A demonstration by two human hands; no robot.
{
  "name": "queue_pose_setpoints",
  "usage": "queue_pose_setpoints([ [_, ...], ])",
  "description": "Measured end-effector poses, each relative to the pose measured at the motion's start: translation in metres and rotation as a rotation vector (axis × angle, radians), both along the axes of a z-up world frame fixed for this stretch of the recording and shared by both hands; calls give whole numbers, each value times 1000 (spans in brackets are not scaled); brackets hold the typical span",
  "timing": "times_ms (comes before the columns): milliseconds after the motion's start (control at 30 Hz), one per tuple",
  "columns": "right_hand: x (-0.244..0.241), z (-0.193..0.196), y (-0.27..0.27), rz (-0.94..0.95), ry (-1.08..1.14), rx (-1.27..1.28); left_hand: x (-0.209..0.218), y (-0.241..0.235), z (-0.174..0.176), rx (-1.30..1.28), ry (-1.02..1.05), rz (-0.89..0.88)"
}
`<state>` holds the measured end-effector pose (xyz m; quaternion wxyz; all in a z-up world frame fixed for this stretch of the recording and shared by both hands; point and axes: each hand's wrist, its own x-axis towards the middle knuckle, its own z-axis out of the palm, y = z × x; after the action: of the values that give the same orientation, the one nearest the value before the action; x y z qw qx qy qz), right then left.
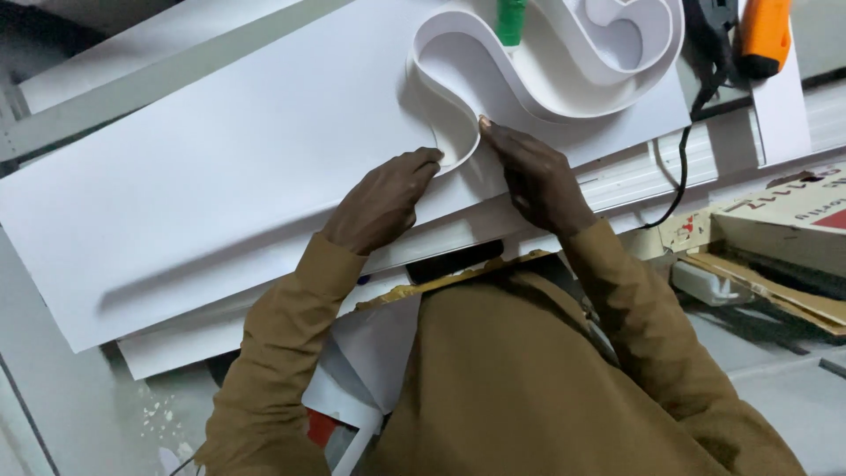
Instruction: Gluing a white acrylic strip to a base to create a 3D sign component, including applying adhesive and trimming with a knife.
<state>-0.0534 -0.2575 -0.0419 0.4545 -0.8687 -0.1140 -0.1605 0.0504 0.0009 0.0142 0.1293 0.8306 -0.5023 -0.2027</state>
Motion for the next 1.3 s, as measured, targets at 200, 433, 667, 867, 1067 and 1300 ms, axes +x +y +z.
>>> queue_pose_setpoints([
  [200,8,33,-12,91,115,188,-5,-3,18,1,-49,-47],
  [433,12,36,-7,83,152,312,0,-4,15,-79,25,-66],
  [667,-15,-4,12,-128,-25,129,2,-14,23,-69,38,-57],
  [867,-61,-7,45,-154,-105,-176,2,-17,27,-85,-1,-90],
  [1067,-67,-11,33,1,4,-43,7,-16,20,-36,22,-115],
  [1300,-52,21,37,-48,66,114,6,-10,5,-10,-146,-169],
])
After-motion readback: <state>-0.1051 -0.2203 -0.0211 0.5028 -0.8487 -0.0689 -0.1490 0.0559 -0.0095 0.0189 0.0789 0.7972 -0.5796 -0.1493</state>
